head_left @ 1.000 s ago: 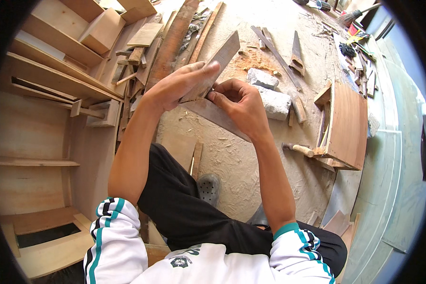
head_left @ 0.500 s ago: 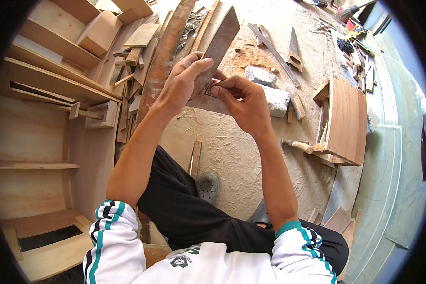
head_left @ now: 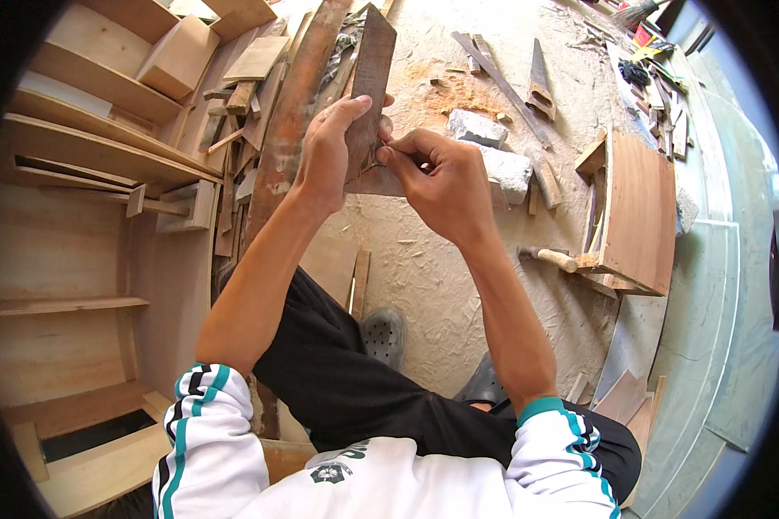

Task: The person sits on the floor and assembles small wooden pieces into a corner joint. They use a hammer to tap the pieces together and repeatedly check the fit of the joint.

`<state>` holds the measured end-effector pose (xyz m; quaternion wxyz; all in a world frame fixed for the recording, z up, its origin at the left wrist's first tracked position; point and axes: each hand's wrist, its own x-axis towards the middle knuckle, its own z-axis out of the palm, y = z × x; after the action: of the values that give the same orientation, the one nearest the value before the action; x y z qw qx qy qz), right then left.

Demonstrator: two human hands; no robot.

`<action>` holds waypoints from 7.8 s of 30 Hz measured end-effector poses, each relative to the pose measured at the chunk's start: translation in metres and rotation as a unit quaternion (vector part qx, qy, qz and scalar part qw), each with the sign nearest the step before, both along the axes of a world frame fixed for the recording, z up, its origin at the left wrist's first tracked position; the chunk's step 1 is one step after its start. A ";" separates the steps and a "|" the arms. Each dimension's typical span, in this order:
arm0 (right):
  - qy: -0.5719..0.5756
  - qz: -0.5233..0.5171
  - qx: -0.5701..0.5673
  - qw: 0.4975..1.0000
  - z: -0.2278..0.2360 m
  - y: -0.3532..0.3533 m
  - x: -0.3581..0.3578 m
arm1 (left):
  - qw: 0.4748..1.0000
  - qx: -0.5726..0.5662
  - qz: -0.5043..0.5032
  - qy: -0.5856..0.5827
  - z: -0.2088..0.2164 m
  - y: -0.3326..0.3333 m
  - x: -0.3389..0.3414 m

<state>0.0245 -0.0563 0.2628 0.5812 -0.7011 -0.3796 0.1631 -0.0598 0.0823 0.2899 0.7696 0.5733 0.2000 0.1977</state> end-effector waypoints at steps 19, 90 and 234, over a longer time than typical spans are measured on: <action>-0.310 0.041 0.094 0.945 -0.018 -0.010 0.012 | 0.997 -0.060 0.036 -0.028 -0.006 -0.008 0.004; -0.456 0.036 0.100 0.884 0.011 -0.005 0.030 | 0.987 0.046 0.043 -0.146 -0.001 0.004 -0.007; -0.409 -0.148 0.056 0.899 -0.036 0.006 0.005 | 0.941 0.271 -0.028 0.199 0.022 -0.006 -0.025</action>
<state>0.0298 -0.0507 0.2270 0.4307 -0.7205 -0.4840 -0.2471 -0.0853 0.0768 0.3120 0.5350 0.7930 0.2722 0.1048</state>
